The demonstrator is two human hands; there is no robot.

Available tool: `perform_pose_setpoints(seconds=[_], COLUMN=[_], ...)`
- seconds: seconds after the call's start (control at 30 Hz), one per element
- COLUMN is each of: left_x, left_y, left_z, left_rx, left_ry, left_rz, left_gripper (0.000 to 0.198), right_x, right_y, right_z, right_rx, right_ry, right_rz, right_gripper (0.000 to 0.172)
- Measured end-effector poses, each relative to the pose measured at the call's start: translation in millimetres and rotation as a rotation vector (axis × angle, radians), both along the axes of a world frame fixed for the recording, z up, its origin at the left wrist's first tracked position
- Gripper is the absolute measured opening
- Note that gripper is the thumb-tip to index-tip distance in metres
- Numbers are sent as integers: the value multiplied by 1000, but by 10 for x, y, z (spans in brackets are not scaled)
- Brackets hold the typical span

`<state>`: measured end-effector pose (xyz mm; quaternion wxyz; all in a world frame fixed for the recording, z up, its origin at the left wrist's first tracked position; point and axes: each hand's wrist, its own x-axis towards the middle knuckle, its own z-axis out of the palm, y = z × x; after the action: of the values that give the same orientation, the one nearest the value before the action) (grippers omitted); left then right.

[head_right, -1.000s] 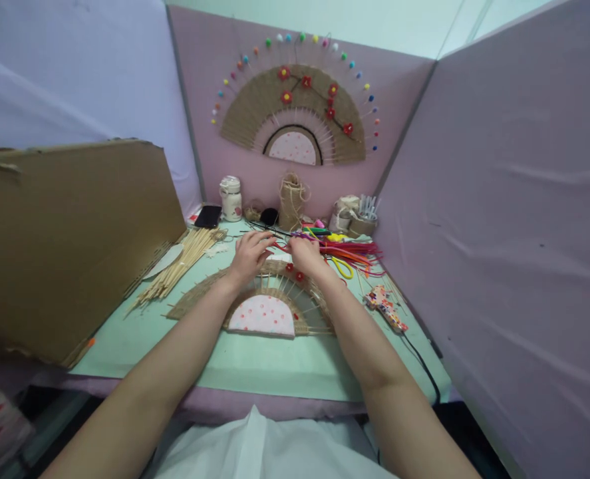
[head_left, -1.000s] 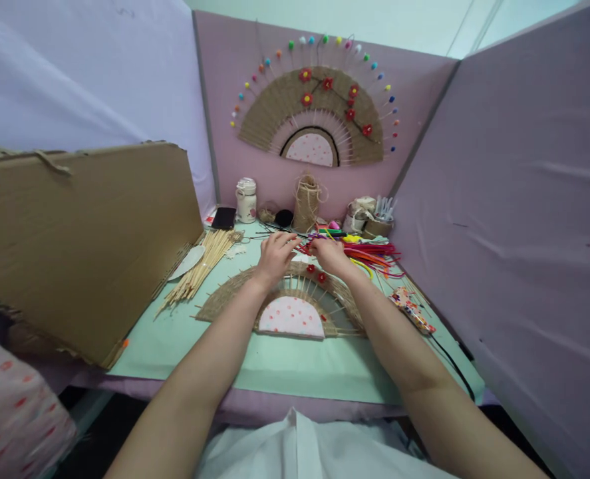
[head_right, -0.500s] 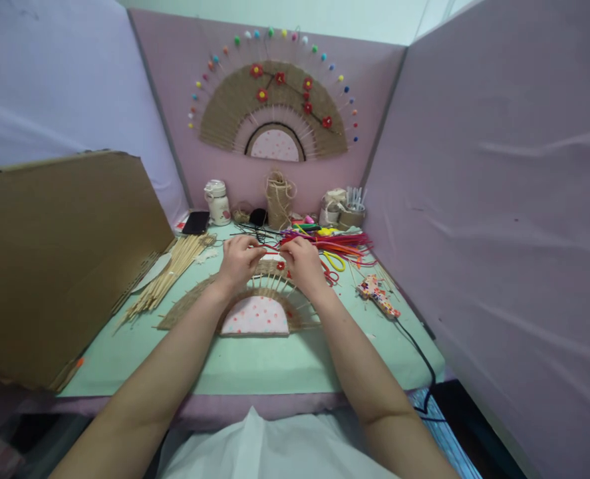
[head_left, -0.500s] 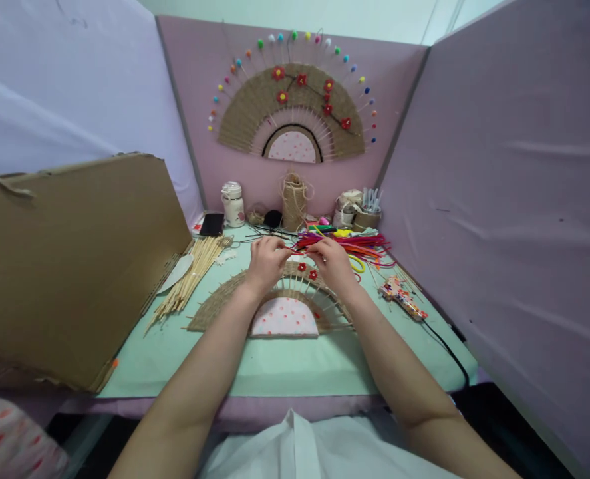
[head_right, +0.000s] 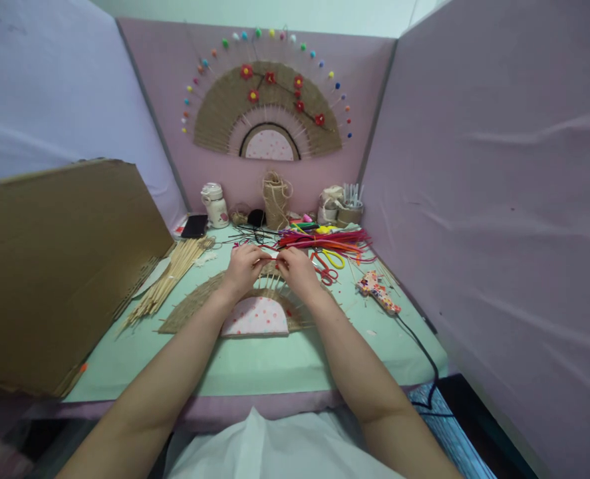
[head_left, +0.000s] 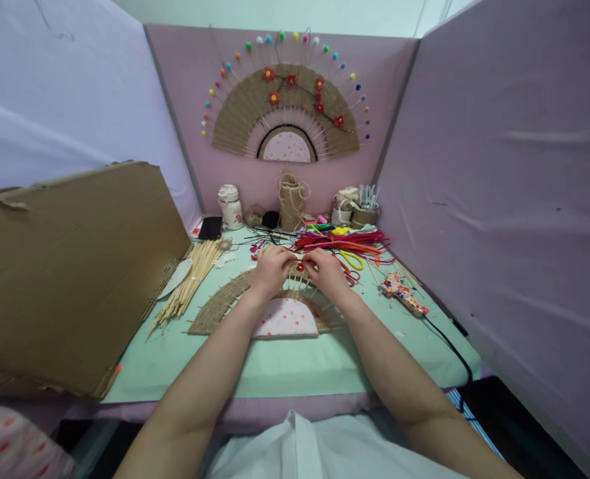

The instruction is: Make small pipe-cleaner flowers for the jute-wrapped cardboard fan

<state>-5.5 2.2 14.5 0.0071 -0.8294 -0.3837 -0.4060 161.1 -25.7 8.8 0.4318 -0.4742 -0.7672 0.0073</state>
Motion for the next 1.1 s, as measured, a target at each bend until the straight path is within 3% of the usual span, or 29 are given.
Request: perform_pose_setpoints(seconds=[0.23, 0.37, 0.47, 0.67, 0.9, 1.1], left_x=[100, 163, 193, 229, 225, 242], left_y=[16, 7, -2, -42, -83, -33], left_z=[-43, -77, -103, -110, -69, -112], left_rx=[-377, -673, -807, -861, -1088, -1133], left_ry=[-437, -656, -766, -888, -1009, -1044], left_rz=[-87, -118, -177, -266, -341, -309], left_gripper=[7, 15, 20, 30, 34, 28], right_x=[-9, -34, -58, -85, -63, -34], right_y=[18, 14, 14, 8, -39, -11], right_z=[-45, -34, -26, -14, 39, 23], right_rx=[-207, -337, -453, -590, -766, -748], right_ry=[277, 495, 694, 941, 1139, 1157], right_rz=[6, 50, 130, 206, 296, 306], right_gripper=[11, 14, 17, 20, 25, 26])
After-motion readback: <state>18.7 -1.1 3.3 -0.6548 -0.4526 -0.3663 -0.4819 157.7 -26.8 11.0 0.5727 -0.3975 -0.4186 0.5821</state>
